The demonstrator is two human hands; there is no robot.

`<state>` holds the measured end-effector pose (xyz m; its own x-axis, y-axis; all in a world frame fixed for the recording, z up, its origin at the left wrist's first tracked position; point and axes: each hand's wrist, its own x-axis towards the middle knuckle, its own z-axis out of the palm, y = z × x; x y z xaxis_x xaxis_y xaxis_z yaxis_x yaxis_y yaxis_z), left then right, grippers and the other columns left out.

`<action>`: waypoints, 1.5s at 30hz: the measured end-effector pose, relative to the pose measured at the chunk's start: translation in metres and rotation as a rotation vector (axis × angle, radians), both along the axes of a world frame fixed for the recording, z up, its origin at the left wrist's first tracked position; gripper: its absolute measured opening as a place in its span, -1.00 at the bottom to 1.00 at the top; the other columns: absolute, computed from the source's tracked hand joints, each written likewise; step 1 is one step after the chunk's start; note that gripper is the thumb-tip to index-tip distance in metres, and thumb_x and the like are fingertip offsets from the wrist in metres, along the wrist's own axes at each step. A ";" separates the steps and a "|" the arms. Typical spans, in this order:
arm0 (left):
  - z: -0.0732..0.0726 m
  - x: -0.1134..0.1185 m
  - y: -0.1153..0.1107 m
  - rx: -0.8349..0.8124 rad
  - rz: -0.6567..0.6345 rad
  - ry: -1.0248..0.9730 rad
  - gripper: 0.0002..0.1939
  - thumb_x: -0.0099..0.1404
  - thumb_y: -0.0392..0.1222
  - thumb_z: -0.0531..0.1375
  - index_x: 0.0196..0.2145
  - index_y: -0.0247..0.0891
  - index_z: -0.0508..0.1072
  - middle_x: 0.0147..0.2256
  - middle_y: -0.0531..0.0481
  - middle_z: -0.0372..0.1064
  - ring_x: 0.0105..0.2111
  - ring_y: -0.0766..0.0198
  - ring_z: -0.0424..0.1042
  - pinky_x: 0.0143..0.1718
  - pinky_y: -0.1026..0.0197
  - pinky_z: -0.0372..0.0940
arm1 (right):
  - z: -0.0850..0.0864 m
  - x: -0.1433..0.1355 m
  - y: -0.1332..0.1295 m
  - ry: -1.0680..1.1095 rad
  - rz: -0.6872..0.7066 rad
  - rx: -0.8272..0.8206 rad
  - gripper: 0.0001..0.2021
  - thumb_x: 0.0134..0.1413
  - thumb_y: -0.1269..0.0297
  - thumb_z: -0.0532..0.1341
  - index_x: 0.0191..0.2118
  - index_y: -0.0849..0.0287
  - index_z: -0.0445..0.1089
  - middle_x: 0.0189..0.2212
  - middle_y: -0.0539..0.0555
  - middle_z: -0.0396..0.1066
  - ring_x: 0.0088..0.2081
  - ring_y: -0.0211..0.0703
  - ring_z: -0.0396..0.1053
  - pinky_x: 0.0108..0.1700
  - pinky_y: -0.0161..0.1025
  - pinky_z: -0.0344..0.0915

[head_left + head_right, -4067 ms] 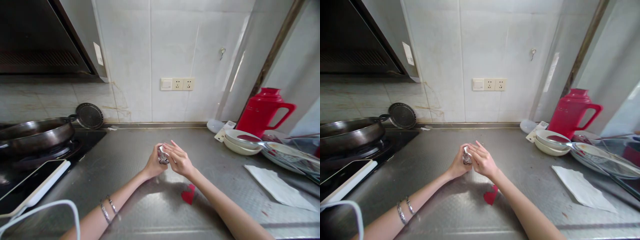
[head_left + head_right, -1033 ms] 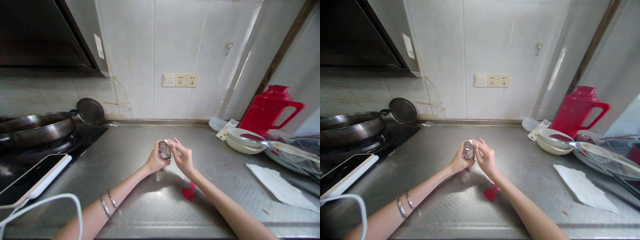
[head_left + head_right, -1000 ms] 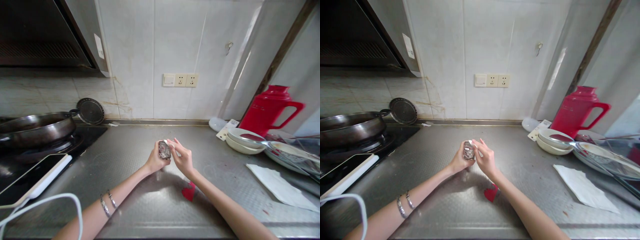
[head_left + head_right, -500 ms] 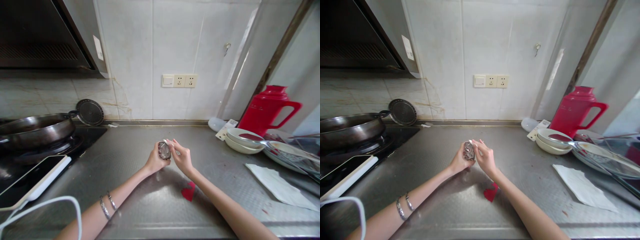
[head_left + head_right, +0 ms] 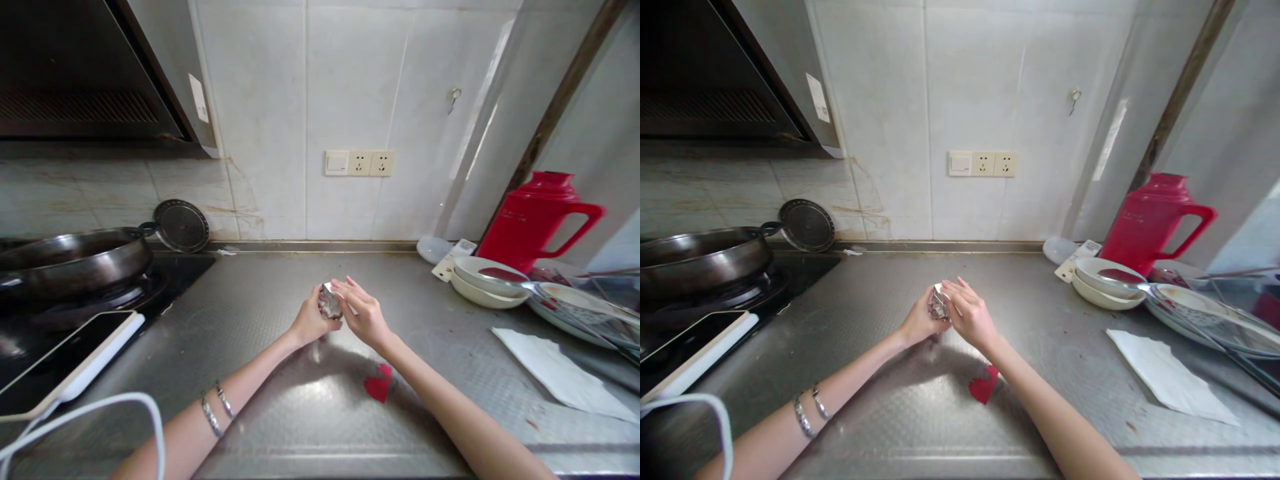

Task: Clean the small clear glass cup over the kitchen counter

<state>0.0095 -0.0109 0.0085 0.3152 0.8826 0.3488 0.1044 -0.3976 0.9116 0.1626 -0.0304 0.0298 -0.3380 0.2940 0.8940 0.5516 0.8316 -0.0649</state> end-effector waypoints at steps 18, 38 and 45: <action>0.005 0.000 -0.004 0.029 0.023 -0.003 -0.34 -0.15 -0.37 0.33 -0.07 -0.26 0.19 -0.26 0.01 0.40 -0.32 0.27 0.41 -0.31 0.27 0.28 | -0.004 0.003 0.002 -0.068 0.036 0.104 -0.64 0.17 0.53 0.05 0.06 0.18 0.31 -0.09 0.22 0.49 0.04 -0.05 0.39 0.16 0.10 0.28; 0.003 -0.002 0.001 -0.021 0.018 -0.034 -0.35 -0.10 -0.21 0.37 -0.08 -0.23 0.16 -0.30 0.01 0.41 -0.42 0.31 0.40 -0.51 0.34 0.28 | -0.002 -0.005 -0.009 -0.249 0.080 0.138 -0.58 0.15 0.58 0.00 0.11 0.25 0.26 0.01 0.25 0.42 0.16 -0.06 0.26 0.21 0.07 0.21; 0.006 0.000 -0.004 0.010 0.043 -0.039 -0.42 -0.12 -0.33 0.32 -0.12 -0.24 0.22 -0.36 0.08 0.37 -0.46 0.38 0.35 -0.49 0.37 0.25 | 0.000 0.012 0.005 -0.115 -0.007 0.108 -0.62 0.21 0.53 0.01 0.11 0.16 0.28 -0.02 0.21 0.44 0.07 -0.06 0.36 0.18 0.10 0.24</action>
<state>0.0094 -0.0148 0.0149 0.2636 0.8914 0.3686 0.0861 -0.4023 0.9114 0.1750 -0.0257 0.0296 -0.4388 0.2004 0.8760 0.5556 0.8267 0.0891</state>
